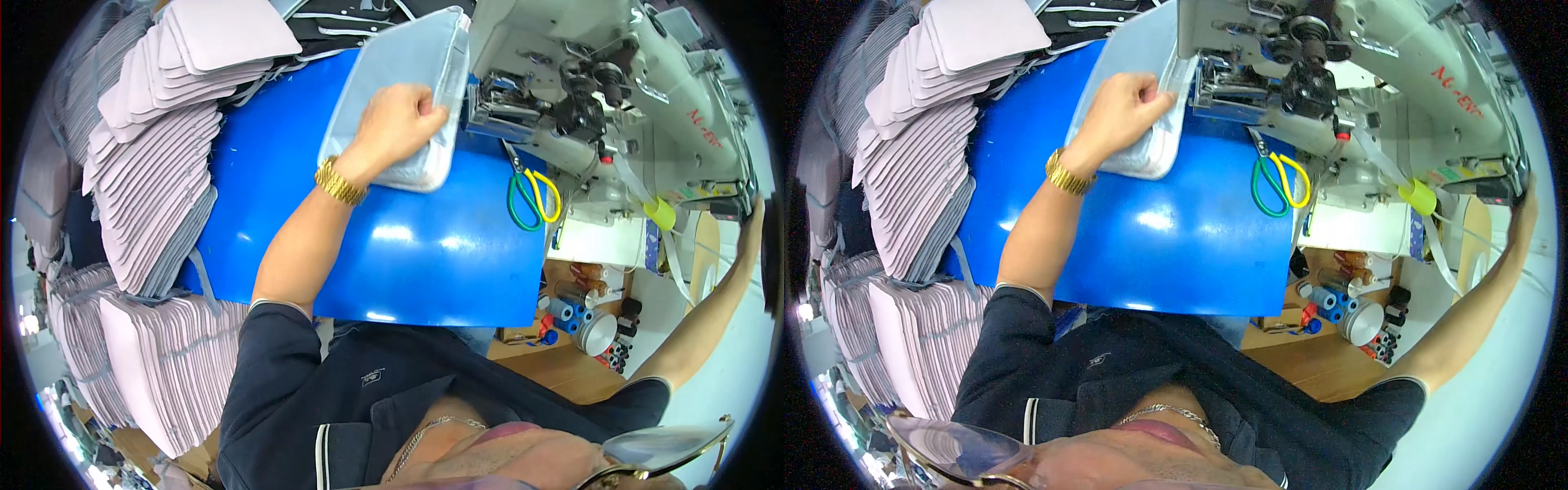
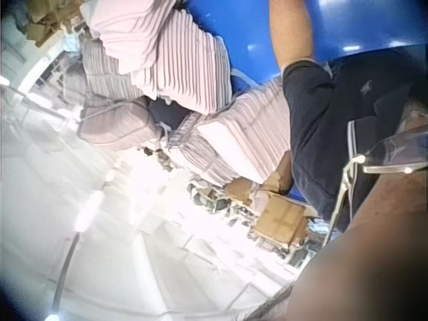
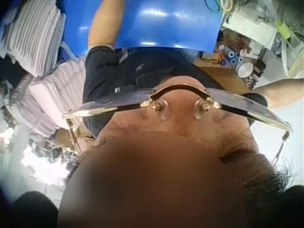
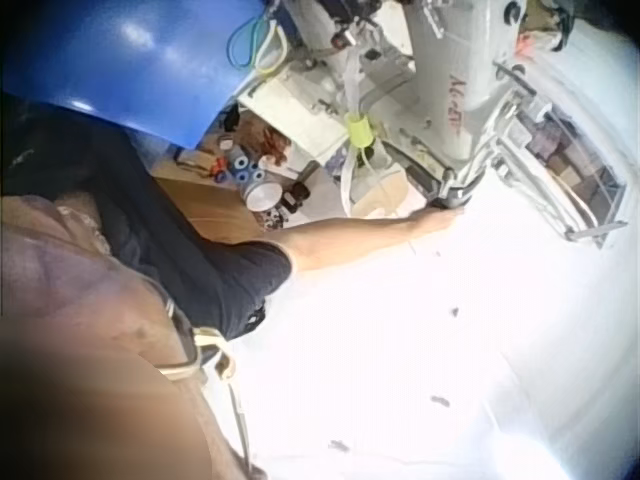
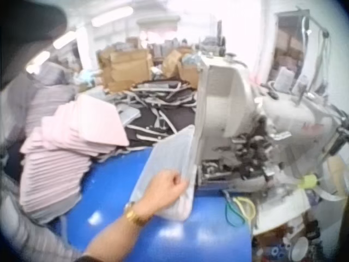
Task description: Sewing binding and components onto small leather pouches using an industrial sewing machine.
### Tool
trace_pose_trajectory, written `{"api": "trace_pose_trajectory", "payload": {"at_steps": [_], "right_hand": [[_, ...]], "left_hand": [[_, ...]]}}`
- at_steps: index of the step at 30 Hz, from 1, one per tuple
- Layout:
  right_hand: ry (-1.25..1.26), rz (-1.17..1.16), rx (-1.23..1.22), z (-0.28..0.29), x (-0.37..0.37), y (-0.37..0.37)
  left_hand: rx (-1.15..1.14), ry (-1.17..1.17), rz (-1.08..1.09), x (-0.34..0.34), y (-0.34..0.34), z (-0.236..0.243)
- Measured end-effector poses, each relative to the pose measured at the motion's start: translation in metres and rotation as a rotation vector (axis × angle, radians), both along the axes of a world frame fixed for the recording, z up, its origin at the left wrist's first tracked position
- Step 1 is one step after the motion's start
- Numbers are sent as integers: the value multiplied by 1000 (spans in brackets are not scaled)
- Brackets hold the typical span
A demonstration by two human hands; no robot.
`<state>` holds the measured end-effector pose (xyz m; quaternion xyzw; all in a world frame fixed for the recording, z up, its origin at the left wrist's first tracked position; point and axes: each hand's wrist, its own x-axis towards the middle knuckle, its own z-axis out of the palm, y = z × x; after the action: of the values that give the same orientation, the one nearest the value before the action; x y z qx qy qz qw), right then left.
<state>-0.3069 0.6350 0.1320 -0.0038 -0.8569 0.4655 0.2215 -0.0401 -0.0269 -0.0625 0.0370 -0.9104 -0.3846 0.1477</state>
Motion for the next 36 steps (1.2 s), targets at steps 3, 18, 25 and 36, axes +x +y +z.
{"api": "trace_pose_trajectory", "payload": {"at_steps": [3,18,25,36], "right_hand": [[-130,77,120,7,-6,-3],[187,66,-273,-143,210,-96],[-261,118,-339,-206,314,-170],[-126,-370,-49,-135,470,11]], "left_hand": [[-58,-155,67,-11,-3,-15],[-541,194,113,56,-33,17],[-254,704,42,-88,-74,74],[-78,-97,-104,-54,-42,-106]]}}
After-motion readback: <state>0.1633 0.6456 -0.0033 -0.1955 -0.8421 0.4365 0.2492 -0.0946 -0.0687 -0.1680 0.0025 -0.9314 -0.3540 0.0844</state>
